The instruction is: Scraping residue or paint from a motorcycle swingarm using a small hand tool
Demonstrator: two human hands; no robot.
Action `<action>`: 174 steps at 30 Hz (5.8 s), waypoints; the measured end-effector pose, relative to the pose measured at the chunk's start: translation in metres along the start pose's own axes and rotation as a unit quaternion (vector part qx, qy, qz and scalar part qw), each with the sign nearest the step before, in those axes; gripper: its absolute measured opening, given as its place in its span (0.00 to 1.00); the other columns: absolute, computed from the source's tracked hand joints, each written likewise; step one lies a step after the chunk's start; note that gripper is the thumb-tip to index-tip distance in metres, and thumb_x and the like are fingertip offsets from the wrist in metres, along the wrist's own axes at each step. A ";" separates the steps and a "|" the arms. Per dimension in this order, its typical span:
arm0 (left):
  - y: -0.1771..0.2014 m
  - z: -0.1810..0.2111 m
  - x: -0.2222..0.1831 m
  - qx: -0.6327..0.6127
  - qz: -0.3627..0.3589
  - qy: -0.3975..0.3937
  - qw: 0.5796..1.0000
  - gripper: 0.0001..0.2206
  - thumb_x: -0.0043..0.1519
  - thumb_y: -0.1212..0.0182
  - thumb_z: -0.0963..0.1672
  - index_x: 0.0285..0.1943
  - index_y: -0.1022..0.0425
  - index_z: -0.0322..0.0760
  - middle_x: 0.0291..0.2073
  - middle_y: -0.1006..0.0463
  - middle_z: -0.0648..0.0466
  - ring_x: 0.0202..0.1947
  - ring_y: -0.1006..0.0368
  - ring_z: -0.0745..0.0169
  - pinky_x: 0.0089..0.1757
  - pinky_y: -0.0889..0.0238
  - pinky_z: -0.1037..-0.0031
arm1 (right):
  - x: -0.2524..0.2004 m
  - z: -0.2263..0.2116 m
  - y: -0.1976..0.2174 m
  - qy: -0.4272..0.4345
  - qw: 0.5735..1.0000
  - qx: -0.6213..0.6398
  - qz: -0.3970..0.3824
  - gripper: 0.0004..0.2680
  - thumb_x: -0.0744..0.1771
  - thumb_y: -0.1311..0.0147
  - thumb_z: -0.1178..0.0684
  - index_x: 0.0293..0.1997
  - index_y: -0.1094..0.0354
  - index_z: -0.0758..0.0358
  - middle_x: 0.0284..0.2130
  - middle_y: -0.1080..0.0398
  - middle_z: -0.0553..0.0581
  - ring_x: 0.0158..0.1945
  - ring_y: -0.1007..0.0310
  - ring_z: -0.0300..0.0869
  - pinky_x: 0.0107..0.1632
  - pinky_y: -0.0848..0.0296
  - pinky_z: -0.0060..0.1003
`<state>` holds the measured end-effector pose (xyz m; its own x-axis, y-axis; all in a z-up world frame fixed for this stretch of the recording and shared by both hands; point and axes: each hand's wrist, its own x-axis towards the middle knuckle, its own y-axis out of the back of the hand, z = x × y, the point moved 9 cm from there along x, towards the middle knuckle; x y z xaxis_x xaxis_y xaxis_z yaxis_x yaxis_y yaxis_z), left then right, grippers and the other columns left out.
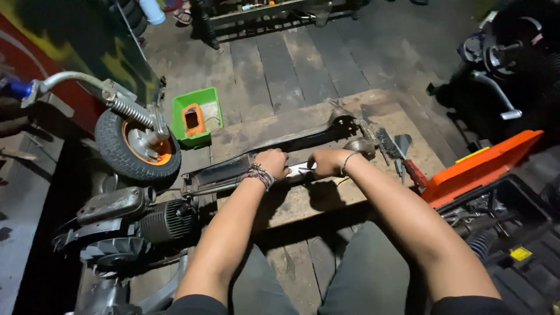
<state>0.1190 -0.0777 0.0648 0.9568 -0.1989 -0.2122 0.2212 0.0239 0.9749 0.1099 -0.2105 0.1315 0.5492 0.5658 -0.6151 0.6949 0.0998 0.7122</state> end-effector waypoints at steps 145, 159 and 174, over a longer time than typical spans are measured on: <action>-0.029 -0.004 -0.056 0.109 0.125 -0.123 0.978 0.18 0.56 0.35 0.53 0.49 0.21 0.42 0.42 0.29 0.53 0.47 0.29 0.52 0.43 0.30 0.65 | -0.002 -0.052 -0.041 0.049 0.986 -0.153 0.034 0.19 0.64 0.48 0.50 0.60 0.32 0.69 0.42 0.23 0.69 0.52 0.23 0.61 0.51 0.24 0.58; -0.053 -0.032 -0.087 0.099 0.125 -0.131 0.978 0.22 0.55 0.33 0.53 0.55 0.26 0.44 0.53 0.32 0.52 0.54 0.34 0.53 0.52 0.39 0.61 | 0.030 -0.092 -0.073 0.092 0.973 -0.210 0.006 0.28 0.67 0.52 0.47 0.74 0.54 0.71 0.41 0.24 0.70 0.51 0.23 0.62 0.53 0.25 0.59; -0.045 -0.043 -0.098 0.114 0.103 -0.067 0.986 0.26 0.55 0.31 0.54 0.62 0.25 0.48 0.53 0.31 0.51 0.55 0.34 0.52 0.50 0.39 0.61 | 0.026 -0.117 -0.076 0.094 0.961 -0.260 0.030 0.21 0.66 0.48 0.55 0.67 0.41 0.71 0.41 0.23 0.68 0.48 0.21 0.61 0.49 0.23 0.58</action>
<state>0.0238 -0.0169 0.0387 0.9399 -0.3413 -0.0127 -0.0378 -0.1410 0.9893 0.0171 -0.1074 0.1010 0.4532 0.7164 -0.5304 0.3118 0.4300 0.8473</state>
